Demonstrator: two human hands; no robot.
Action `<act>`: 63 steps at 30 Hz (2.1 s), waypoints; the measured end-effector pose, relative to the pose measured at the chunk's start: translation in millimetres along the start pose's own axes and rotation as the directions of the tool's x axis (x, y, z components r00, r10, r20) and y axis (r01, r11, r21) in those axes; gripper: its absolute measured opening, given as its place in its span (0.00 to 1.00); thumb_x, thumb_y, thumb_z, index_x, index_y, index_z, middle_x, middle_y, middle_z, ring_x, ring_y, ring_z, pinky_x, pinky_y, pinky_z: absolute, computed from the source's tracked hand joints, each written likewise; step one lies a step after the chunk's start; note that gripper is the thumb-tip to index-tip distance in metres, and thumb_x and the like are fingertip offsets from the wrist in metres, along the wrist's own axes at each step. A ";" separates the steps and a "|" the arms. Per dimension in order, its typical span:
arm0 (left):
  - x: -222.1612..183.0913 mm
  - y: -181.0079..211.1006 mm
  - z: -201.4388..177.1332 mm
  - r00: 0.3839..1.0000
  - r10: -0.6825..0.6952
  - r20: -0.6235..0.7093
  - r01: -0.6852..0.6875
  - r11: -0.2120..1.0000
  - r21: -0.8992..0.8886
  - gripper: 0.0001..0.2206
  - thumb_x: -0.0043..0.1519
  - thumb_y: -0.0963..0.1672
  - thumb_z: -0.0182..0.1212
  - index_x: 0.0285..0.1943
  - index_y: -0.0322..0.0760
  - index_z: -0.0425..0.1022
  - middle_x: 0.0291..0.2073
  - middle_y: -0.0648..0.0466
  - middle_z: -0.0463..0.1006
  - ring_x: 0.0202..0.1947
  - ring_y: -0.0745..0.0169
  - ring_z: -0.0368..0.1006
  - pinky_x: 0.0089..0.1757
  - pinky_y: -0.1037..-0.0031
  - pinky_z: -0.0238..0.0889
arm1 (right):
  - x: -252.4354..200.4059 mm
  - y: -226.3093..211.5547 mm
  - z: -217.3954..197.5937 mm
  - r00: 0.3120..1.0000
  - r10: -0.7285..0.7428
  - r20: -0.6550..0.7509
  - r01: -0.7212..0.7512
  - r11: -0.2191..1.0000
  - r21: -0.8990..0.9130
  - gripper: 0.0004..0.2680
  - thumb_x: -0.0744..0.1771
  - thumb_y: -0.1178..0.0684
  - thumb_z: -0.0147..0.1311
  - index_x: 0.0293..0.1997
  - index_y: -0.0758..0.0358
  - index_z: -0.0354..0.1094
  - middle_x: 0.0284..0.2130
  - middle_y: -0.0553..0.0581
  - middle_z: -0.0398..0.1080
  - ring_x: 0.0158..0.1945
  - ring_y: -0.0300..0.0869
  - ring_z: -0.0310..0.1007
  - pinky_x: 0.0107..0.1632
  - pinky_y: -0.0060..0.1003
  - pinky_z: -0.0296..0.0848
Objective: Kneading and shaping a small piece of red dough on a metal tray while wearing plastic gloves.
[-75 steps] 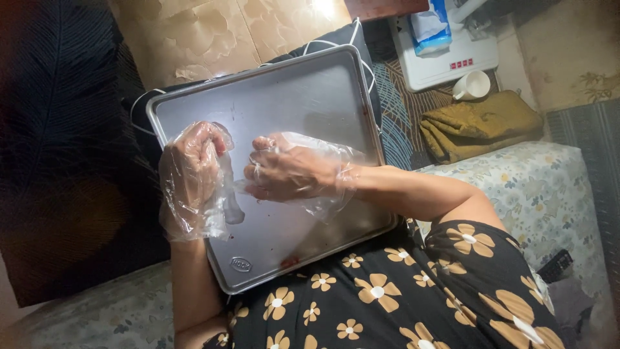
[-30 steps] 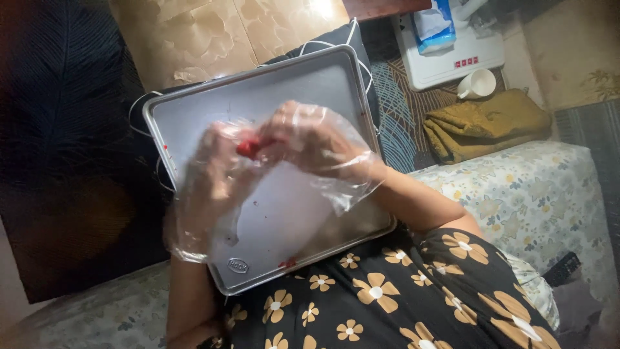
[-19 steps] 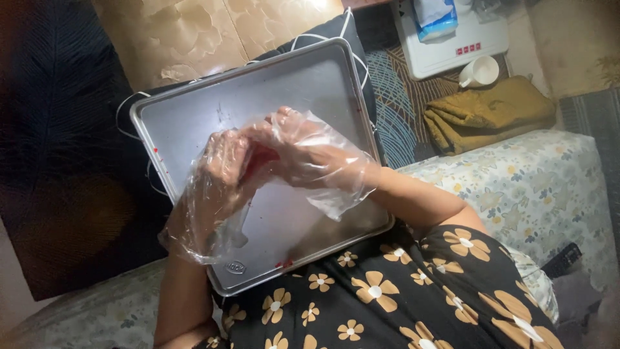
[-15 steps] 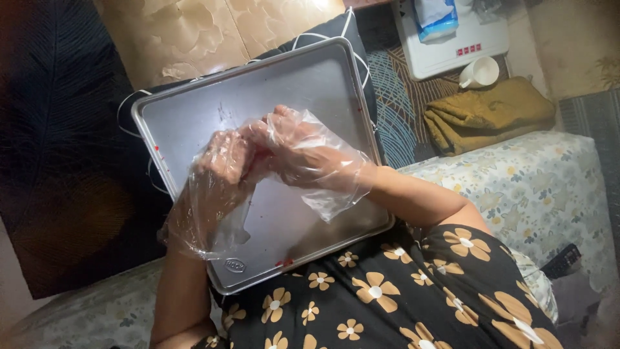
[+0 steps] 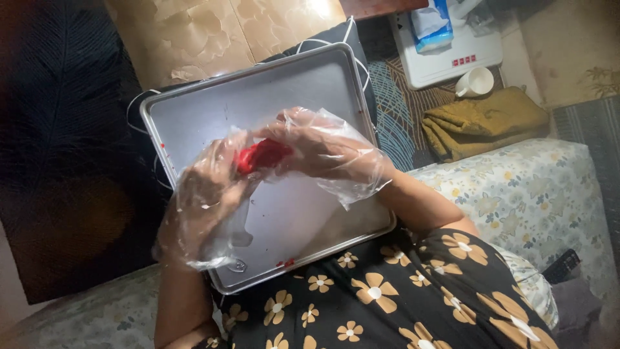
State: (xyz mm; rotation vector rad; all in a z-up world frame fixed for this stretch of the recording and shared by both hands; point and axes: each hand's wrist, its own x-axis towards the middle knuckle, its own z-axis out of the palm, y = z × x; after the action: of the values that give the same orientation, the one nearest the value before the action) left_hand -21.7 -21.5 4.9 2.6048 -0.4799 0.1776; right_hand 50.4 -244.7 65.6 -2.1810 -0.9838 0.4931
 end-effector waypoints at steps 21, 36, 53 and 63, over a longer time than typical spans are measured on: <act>-3.6 -2.9 6.8 0.997 0.040 -0.061 -0.019 0.947 0.320 0.12 0.62 0.47 0.68 0.50 0.43 0.73 0.41 0.54 0.75 0.42 0.58 0.77 0.40 0.72 0.77 | -2.6 15.5 6.3 0.992 -0.119 0.033 0.123 0.922 -0.367 0.13 0.66 0.46 0.59 0.52 0.56 0.67 0.43 0.58 0.68 0.46 0.49 0.69 0.49 0.42 0.72; 1.5 -30.1 40.5 0.953 0.221 -0.207 -0.184 0.966 0.181 0.12 0.55 0.32 0.63 0.45 0.31 0.72 0.34 0.50 0.70 0.33 0.55 0.66 0.30 0.69 0.67 | 2.8 78.4 60.8 0.951 -0.230 -0.204 0.280 0.369 0.886 0.18 0.73 0.60 0.52 0.72 0.56 0.52 0.69 0.57 0.58 0.72 0.44 0.59 0.80 0.42 0.58; -30.1 -8.5 9.1 0.965 0.262 -0.031 -0.258 0.961 0.096 0.19 0.65 0.35 0.67 0.66 0.33 0.72 0.52 0.41 0.78 0.50 0.51 0.78 0.45 0.76 0.83 | -4.9 3.0 7.2 0.984 0.175 0.037 -0.172 0.868 0.466 0.18 0.62 0.57 0.66 0.55 0.62 0.64 0.56 0.56 0.70 0.54 0.43 0.77 0.55 0.33 0.79; -24.1 -6.3 9.8 0.950 0.216 0.227 -0.309 0.770 0.559 0.30 0.66 0.54 0.62 0.73 0.38 0.62 0.50 0.54 0.74 0.50 0.66 0.75 0.55 0.81 0.74 | -6.4 45.7 53.8 0.987 -0.057 0.147 0.117 0.891 -0.438 0.07 0.72 0.59 0.43 0.54 0.65 0.66 0.53 0.78 0.66 0.60 0.71 0.65 0.57 0.62 0.73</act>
State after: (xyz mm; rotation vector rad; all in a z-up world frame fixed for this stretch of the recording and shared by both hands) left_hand -41.4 -13.7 -11.5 3.1623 -0.9865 0.2593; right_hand 38.3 -248.3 -4.2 -2.5154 -1.3714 0.3996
